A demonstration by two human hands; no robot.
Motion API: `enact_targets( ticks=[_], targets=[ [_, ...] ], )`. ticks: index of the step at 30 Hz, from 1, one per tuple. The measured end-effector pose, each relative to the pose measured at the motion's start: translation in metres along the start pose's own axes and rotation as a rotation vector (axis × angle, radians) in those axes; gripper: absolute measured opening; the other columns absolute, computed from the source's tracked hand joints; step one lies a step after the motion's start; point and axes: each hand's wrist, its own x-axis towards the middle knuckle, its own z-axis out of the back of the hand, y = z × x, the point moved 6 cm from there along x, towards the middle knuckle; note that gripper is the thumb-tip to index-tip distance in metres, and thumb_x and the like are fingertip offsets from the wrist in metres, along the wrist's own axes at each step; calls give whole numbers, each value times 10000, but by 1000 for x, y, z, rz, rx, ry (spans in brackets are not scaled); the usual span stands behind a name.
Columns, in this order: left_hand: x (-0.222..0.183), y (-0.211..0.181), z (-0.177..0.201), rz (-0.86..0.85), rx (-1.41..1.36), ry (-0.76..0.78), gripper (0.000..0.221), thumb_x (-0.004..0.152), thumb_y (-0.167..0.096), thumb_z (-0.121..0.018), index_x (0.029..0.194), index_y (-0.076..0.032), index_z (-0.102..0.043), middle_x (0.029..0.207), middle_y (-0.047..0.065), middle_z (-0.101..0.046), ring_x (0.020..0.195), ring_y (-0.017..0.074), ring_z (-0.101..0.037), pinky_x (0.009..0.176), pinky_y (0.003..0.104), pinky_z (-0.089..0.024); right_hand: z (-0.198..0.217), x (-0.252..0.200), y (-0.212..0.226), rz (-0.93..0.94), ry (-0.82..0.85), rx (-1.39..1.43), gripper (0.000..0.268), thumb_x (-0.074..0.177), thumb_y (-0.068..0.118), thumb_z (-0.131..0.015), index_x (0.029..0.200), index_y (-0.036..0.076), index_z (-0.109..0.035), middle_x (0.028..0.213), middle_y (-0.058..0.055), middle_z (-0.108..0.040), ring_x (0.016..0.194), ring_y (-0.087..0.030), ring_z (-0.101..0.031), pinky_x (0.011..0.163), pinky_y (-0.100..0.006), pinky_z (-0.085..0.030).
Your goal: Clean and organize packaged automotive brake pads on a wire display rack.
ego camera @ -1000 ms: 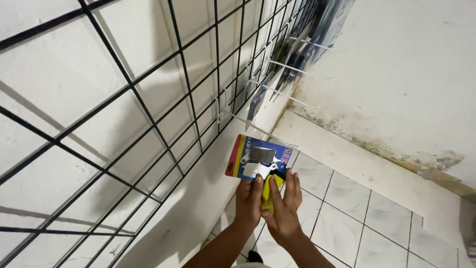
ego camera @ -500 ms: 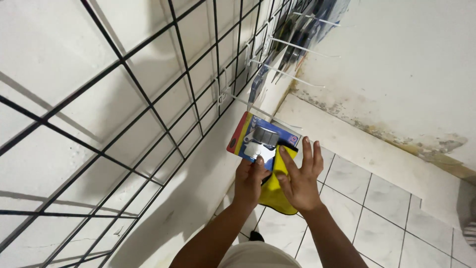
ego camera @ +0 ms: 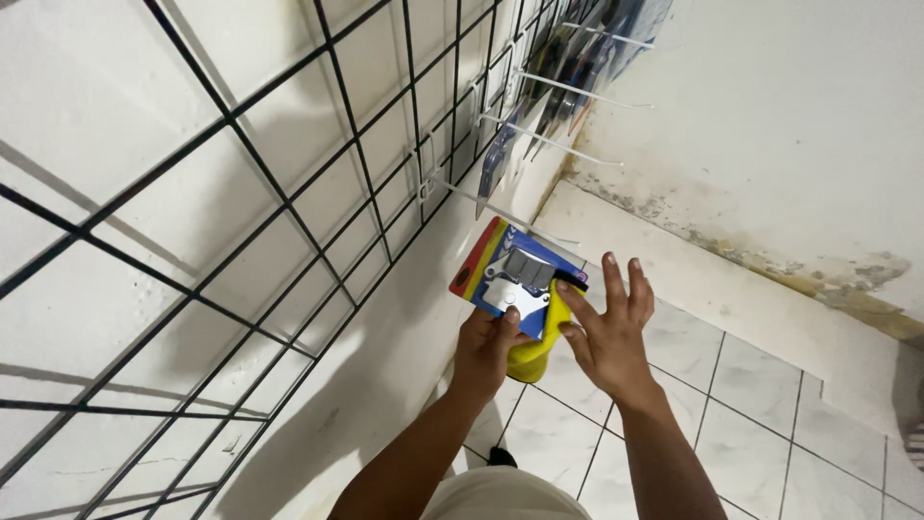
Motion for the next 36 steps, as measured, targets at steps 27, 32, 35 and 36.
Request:
enact_targets(
  ticks=[27,32,35,36],
  targets=[
    [-11,-2,-7,-51,-13,42,396,1038,-229,-531,1351,12,-502,1022,63,-586,925,177,-642,885,492,-615,19,-1,8,-126,-171,529,339,983,32,-543,1224,137,-757,1380,-138,-393,1299,-363,-533,1033,-461,-490],
    [-14,14,-4,-43,33,97,394,1025,-235,-572,1337,3,-533,1063,120,-641,923,211,-666,840,454,-629,19,-3,-14,0,-174,544,293,965,39,-583,1180,113,-768,1287,-137,-403,1282,-365,-476,1122,-462,-443],
    [-10,16,4,-33,43,109,382,1051,-257,-523,1318,15,-519,1076,118,-644,952,213,-673,868,445,-610,18,-10,-7,52,-101,682,312,958,47,-577,1169,132,-791,1259,-96,-402,1275,-296,-476,1047,-373,-503],
    [-11,18,3,-33,43,109,382,1051,-257,-523,1318,15,-519,1076,118,-644,952,213,-673,868,445,-610,14,-14,-17,52,-101,683,312,958,47,-577,1169,132,-791,1259,-96,-402,1275,-296,-476,1047,-373,-503]
  ],
)
